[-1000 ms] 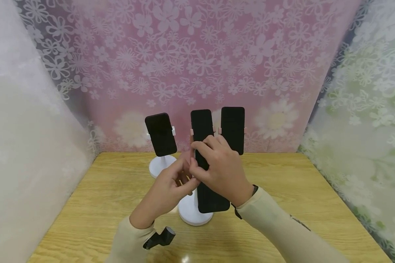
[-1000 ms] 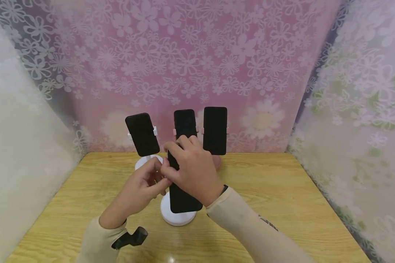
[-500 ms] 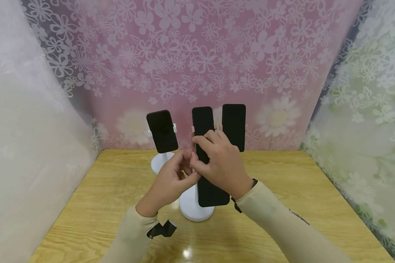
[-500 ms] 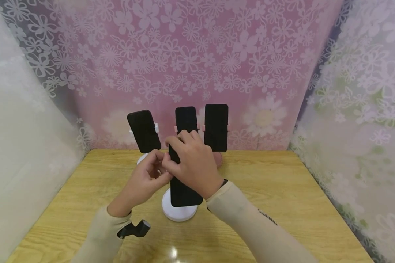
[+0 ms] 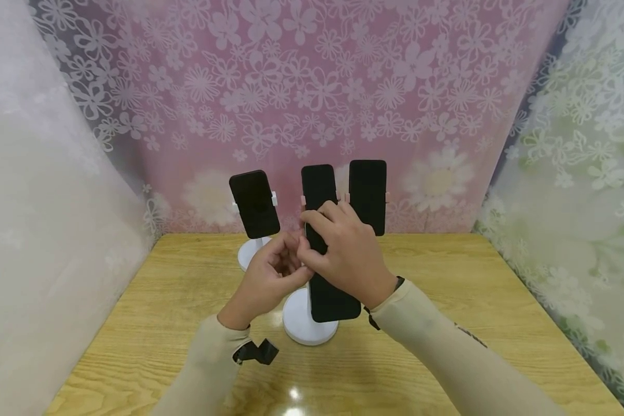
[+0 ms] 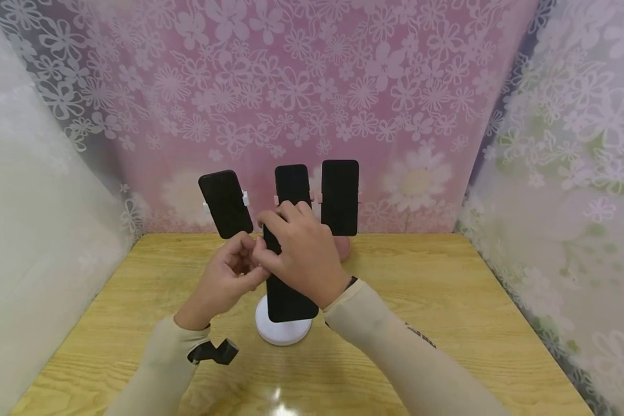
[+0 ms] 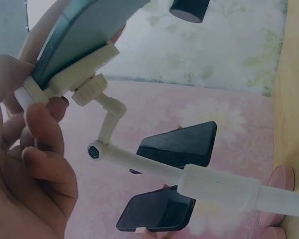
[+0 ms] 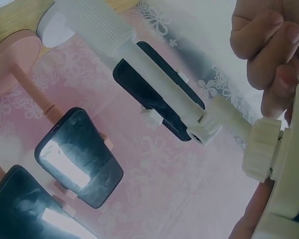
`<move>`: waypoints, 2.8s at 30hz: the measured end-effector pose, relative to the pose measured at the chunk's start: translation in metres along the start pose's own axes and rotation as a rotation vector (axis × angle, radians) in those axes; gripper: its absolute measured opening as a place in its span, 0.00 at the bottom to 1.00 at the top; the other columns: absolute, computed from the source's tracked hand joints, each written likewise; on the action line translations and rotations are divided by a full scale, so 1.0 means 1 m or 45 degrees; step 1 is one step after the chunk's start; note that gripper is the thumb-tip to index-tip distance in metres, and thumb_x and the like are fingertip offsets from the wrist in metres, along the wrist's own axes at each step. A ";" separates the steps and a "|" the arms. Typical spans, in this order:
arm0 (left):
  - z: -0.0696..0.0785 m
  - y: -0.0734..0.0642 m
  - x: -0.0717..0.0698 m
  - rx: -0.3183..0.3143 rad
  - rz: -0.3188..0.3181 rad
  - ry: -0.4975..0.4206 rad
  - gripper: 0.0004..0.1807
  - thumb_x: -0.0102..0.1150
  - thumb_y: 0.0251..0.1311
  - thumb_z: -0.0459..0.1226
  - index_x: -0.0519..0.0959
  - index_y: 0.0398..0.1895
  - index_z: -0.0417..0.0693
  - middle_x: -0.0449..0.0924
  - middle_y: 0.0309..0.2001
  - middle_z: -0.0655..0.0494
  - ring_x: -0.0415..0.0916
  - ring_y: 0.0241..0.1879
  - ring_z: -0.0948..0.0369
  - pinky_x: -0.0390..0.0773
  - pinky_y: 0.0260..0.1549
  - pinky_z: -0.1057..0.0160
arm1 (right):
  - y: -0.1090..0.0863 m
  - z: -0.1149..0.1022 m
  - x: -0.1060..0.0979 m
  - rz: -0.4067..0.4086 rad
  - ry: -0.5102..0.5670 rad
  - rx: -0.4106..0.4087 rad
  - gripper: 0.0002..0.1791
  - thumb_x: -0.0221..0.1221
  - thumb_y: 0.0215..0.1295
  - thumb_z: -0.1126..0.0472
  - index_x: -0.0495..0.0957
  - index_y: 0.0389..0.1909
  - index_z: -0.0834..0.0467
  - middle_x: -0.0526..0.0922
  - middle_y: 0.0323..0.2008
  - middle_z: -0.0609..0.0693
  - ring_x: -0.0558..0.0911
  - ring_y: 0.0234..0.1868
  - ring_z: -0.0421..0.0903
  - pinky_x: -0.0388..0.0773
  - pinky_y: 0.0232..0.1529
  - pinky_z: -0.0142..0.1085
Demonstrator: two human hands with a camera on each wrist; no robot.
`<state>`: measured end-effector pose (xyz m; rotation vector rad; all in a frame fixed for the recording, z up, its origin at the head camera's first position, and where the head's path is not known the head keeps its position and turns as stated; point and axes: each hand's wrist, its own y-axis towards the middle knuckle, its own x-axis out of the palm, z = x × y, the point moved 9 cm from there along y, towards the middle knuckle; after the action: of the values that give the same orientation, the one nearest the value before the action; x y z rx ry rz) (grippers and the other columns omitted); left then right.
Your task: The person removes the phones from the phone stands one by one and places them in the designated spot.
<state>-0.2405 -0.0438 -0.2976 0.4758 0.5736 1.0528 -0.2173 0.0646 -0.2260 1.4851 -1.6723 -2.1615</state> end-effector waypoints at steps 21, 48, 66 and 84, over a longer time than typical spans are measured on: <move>0.001 0.015 0.003 0.131 -0.116 0.011 0.11 0.60 0.60 0.23 0.70 0.30 0.44 0.68 0.24 0.54 0.64 0.18 0.61 0.65 0.18 0.65 | 0.007 0.003 -0.002 -0.032 0.029 -0.049 0.12 0.63 0.63 0.58 0.86 0.46 0.58 0.79 0.35 0.50 0.74 0.32 0.45 0.74 0.63 0.60; 0.003 0.009 -0.001 -0.058 -0.130 0.090 0.11 0.61 0.62 0.28 0.68 0.29 0.43 0.68 0.22 0.54 0.62 0.16 0.60 0.63 0.17 0.65 | 0.004 0.004 -0.001 -0.061 0.050 -0.011 0.14 0.65 0.61 0.59 0.86 0.47 0.59 0.79 0.34 0.49 0.75 0.32 0.45 0.75 0.63 0.59; 0.005 0.005 -0.002 -0.047 -0.148 0.110 0.11 0.62 0.64 0.26 0.70 0.31 0.43 0.69 0.23 0.54 0.63 0.18 0.60 0.65 0.18 0.65 | 0.004 0.005 -0.001 -0.067 0.100 -0.011 0.13 0.66 0.61 0.59 0.85 0.46 0.58 0.80 0.36 0.49 0.76 0.34 0.45 0.78 0.61 0.56; -0.002 0.004 -0.004 -0.120 -0.149 0.142 0.08 0.65 0.68 0.30 0.74 0.36 0.49 0.71 0.28 0.56 0.66 0.23 0.59 0.69 0.22 0.65 | 0.003 0.012 -0.002 -0.094 0.402 0.071 0.12 0.65 0.60 0.63 0.83 0.45 0.57 0.80 0.36 0.46 0.74 0.37 0.41 0.56 0.76 0.57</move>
<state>-0.2462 -0.0458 -0.2954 0.2982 0.6399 0.9937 -0.2260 0.0736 -0.2229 1.8165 -1.6013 -1.8030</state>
